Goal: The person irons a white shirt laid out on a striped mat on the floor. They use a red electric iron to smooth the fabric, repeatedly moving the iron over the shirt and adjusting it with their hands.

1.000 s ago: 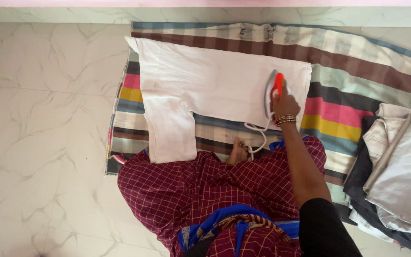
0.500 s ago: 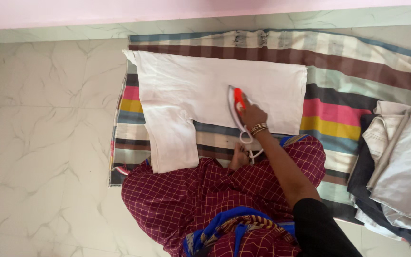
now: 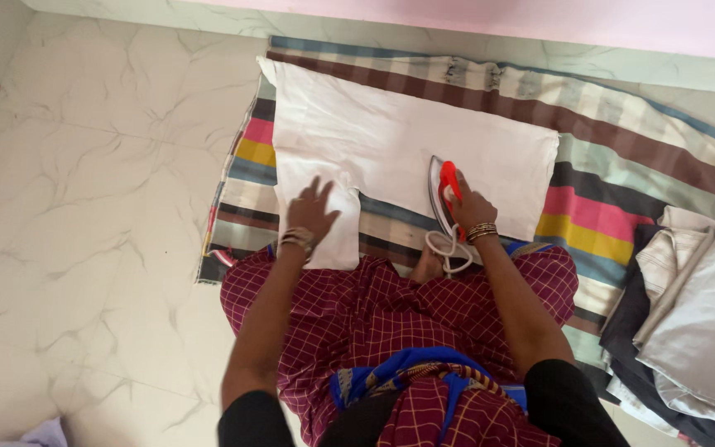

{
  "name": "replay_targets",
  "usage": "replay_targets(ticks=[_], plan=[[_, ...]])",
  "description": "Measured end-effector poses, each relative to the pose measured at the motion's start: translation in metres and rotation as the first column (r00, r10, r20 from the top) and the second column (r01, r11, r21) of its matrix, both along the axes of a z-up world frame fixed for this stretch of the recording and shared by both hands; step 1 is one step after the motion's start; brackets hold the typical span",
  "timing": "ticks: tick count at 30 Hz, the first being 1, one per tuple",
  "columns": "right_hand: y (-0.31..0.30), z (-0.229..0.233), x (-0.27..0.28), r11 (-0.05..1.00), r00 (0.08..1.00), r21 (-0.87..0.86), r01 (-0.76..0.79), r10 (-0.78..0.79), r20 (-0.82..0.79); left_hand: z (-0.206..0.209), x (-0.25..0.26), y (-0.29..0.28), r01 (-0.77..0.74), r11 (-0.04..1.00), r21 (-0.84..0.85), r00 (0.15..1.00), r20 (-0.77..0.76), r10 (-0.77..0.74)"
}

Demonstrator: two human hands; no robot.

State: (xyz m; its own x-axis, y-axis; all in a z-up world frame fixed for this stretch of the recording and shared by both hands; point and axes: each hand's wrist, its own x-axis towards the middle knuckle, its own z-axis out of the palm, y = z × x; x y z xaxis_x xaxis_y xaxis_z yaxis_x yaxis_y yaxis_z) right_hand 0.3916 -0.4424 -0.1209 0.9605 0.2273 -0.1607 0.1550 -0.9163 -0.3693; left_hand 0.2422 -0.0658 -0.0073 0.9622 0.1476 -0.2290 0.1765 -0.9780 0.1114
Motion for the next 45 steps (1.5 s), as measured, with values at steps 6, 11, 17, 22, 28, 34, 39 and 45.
replay_targets(ticks=[6,11,17,22,28,34,39,45], plan=[[-0.031,0.004,-0.002,0.997,0.996,-0.02,0.068,-0.067,0.064,-0.043,0.007,-0.069,-0.197,0.98,-0.023,0.868,-0.468,0.164],[-0.035,0.003,0.012,0.968,0.962,0.006,0.252,-0.251,0.108,-0.088,-0.045,-0.037,-0.395,0.918,-0.027,0.781,-0.536,0.32],[0.037,0.007,0.001,0.989,0.989,-0.019,-0.144,0.144,0.039,-0.116,-0.042,-0.031,-0.374,0.927,-0.008,0.803,-0.503,0.32],[0.07,0.022,0.0,0.967,0.964,-0.051,-0.248,0.241,-0.116,-0.114,-0.045,-0.024,-0.38,0.925,0.002,0.798,-0.506,0.329],[-0.008,0.013,0.025,0.982,0.968,-0.009,0.187,-0.186,-0.166,-0.103,-0.043,-0.03,-0.355,0.934,0.046,0.794,-0.512,0.327],[-0.1,-0.01,0.031,0.802,0.803,0.064,0.593,-0.595,0.015,-0.089,-0.039,-0.034,-0.31,0.944,0.114,0.811,-0.486,0.325],[-0.066,-0.011,0.012,0.913,0.913,0.02,0.407,-0.407,0.036,-0.08,-0.033,-0.039,-0.291,0.946,0.145,0.801,-0.503,0.324],[-0.006,0.001,0.004,0.997,0.999,0.079,0.021,-0.018,-0.038,-0.081,-0.035,-0.039,-0.271,0.955,0.12,0.8,-0.523,0.293]])
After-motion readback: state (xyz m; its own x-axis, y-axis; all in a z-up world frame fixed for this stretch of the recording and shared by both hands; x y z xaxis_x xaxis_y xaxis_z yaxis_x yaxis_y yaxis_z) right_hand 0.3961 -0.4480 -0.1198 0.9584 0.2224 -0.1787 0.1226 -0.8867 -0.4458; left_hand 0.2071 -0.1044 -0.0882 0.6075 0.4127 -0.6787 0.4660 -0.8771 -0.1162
